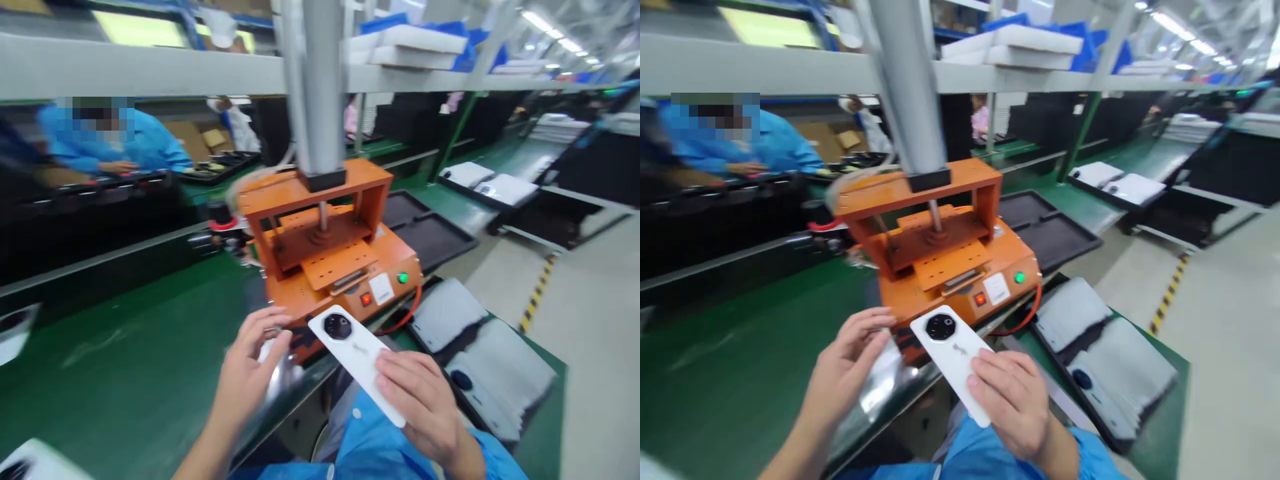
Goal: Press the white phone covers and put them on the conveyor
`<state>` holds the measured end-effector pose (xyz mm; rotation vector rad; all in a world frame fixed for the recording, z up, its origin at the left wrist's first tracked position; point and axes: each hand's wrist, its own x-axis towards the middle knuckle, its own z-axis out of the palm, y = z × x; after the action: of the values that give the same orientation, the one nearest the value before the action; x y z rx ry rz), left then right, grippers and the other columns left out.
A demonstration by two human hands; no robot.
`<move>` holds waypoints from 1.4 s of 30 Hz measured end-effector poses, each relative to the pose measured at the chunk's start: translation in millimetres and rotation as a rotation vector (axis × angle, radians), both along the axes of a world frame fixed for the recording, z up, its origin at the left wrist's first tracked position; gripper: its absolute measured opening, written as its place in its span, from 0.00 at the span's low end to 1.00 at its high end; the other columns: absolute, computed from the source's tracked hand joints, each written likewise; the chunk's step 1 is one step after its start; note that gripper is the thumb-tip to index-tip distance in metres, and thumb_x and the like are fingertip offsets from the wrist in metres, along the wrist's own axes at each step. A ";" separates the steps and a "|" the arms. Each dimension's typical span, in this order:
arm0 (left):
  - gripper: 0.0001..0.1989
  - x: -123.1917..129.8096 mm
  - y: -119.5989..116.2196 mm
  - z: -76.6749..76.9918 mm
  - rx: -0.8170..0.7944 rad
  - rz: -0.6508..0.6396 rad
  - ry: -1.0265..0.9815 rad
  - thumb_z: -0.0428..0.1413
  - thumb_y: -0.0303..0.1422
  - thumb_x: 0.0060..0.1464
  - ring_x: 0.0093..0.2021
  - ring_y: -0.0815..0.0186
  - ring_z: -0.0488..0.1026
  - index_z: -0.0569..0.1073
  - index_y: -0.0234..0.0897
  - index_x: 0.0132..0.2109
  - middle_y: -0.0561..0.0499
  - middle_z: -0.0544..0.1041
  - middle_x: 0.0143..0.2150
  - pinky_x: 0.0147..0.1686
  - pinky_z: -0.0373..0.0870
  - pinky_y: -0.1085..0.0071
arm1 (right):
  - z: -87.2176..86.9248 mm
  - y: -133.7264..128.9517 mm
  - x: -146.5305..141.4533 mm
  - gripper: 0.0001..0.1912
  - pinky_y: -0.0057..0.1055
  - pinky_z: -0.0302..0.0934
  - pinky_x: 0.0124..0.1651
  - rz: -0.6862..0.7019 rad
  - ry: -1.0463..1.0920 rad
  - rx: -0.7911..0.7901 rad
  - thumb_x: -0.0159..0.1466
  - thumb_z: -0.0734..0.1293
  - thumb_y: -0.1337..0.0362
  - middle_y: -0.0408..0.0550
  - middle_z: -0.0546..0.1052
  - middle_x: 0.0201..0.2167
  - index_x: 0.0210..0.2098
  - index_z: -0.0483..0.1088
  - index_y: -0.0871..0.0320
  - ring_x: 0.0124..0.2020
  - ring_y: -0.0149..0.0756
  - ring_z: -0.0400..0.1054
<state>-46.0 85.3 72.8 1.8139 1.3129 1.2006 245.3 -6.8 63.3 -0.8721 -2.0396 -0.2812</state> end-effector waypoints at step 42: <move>0.17 52.9 34.3 18.5 -0.215 -0.106 0.119 0.56 0.47 0.63 0.36 0.63 0.76 0.80 0.39 0.38 0.49 0.81 0.37 0.38 0.69 0.70 | -17.5 14.4 43.5 0.16 0.41 0.71 0.53 -0.162 0.044 0.141 0.68 0.61 0.75 0.60 0.82 0.48 0.51 0.76 0.66 0.57 0.46 0.75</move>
<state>6.9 119.6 91.4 1.7965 1.3380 0.8720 288.7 7.5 45.8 -0.9489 -1.8867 -0.4849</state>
